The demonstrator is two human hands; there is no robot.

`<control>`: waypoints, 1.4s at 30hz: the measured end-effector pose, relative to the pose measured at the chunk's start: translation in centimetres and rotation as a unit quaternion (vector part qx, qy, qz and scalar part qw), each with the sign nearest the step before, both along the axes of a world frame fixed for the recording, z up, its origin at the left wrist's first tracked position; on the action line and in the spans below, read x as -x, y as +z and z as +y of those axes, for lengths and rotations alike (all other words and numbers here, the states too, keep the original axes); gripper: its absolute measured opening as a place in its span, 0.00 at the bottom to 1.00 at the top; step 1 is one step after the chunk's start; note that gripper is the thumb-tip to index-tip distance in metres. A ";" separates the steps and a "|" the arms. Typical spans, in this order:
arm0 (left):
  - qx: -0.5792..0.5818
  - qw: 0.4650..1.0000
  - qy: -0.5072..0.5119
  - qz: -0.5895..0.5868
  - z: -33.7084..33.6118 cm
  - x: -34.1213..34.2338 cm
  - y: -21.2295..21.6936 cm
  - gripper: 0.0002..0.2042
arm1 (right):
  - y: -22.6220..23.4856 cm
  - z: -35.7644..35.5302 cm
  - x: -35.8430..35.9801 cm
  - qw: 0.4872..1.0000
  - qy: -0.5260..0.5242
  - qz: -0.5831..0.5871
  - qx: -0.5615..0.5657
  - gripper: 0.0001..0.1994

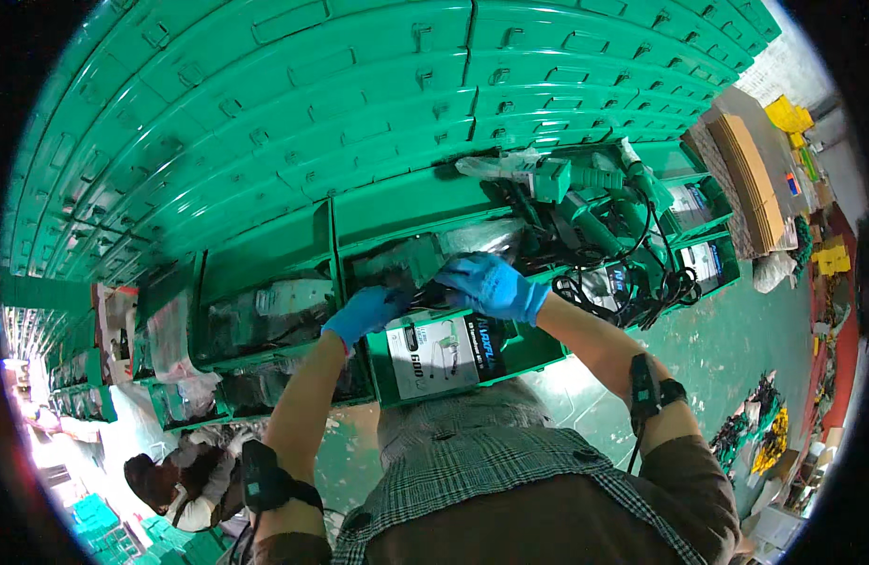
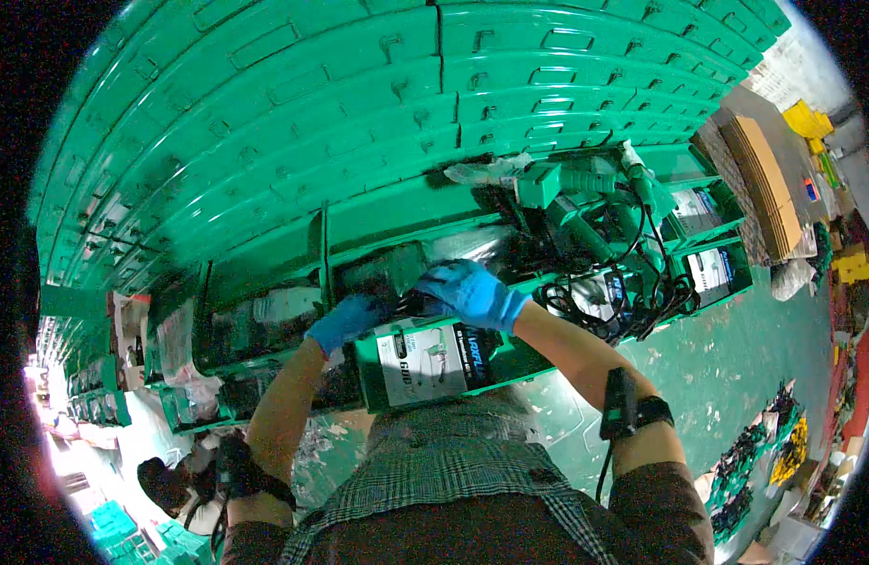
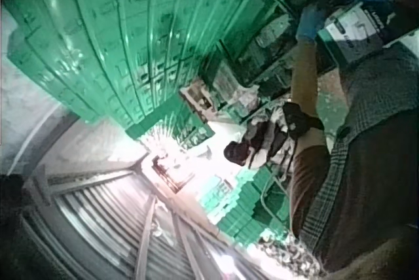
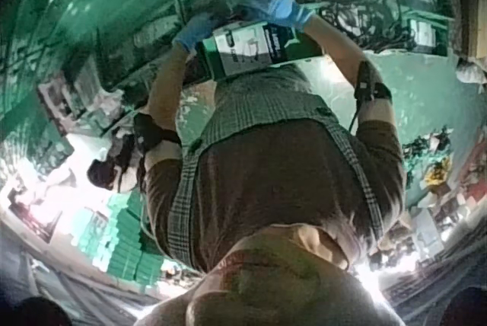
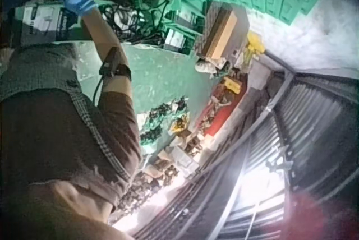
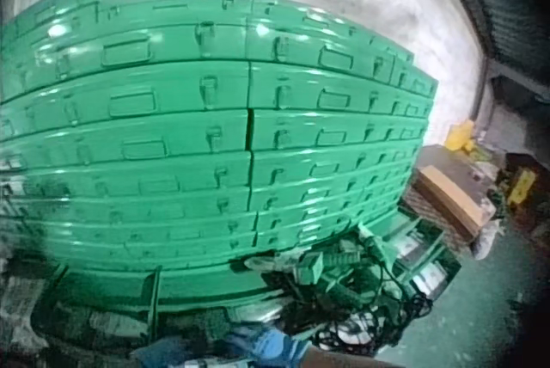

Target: Organizing electric tools and components into labeled green storage bins in a warehouse setting.

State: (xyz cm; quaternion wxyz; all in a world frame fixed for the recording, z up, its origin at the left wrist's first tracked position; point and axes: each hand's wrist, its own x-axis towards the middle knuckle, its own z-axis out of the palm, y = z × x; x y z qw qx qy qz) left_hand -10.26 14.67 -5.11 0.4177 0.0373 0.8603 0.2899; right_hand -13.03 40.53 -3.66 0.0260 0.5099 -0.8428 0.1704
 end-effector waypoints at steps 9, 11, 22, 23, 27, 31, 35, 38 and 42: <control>0.043 0.962 -0.023 0.269 -2.1 -3.1 -8.2 0.22 | 0.8 -2.6 -1.3 0.977 -0.056 -0.199 -0.053 0.33; -0.025 0.971 0.090 0.220 1.1 -1.3 -6.0 0.33 | -2.5 -0.7 -1.0 0.982 -0.062 -0.171 0.048 0.23; -0.041 0.965 0.162 0.200 3.3 -0.3 -4.4 0.42 | -2.2 -1.5 -1.5 0.950 -0.178 -0.257 0.002 0.16; -0.110 0.962 0.162 0.193 1.9 -0.6 -5.4 0.40 | -2.0 -3.0 -2.1 0.958 -0.184 -0.218 0.045 0.15; -0.346 0.889 0.298 0.026 1.6 0.5 -4.0 0.26 | -0.2 -2.6 -2.2 0.931 -0.206 -0.286 0.100 0.15; -0.312 0.903 0.220 0.200 -0.4 -0.6 -11.0 0.28 | 2.9 -6.0 0.3 0.884 -0.226 -0.397 -0.100 0.16; -0.197 0.913 0.194 0.299 1.4 -0.8 -7.8 0.32 | 2.9 -5.8 2.3 0.893 -0.203 -0.326 -0.236 0.17; -0.099 0.954 0.160 0.232 1.4 -1.3 -4.2 0.33 | -1.3 -4.3 3.4 0.928 -0.117 -0.222 -0.274 0.13; -0.098 0.926 0.146 0.333 1.6 -2.1 -3.2 0.29 | -5.1 -0.2 5.1 0.939 -0.011 -0.077 -0.334 0.13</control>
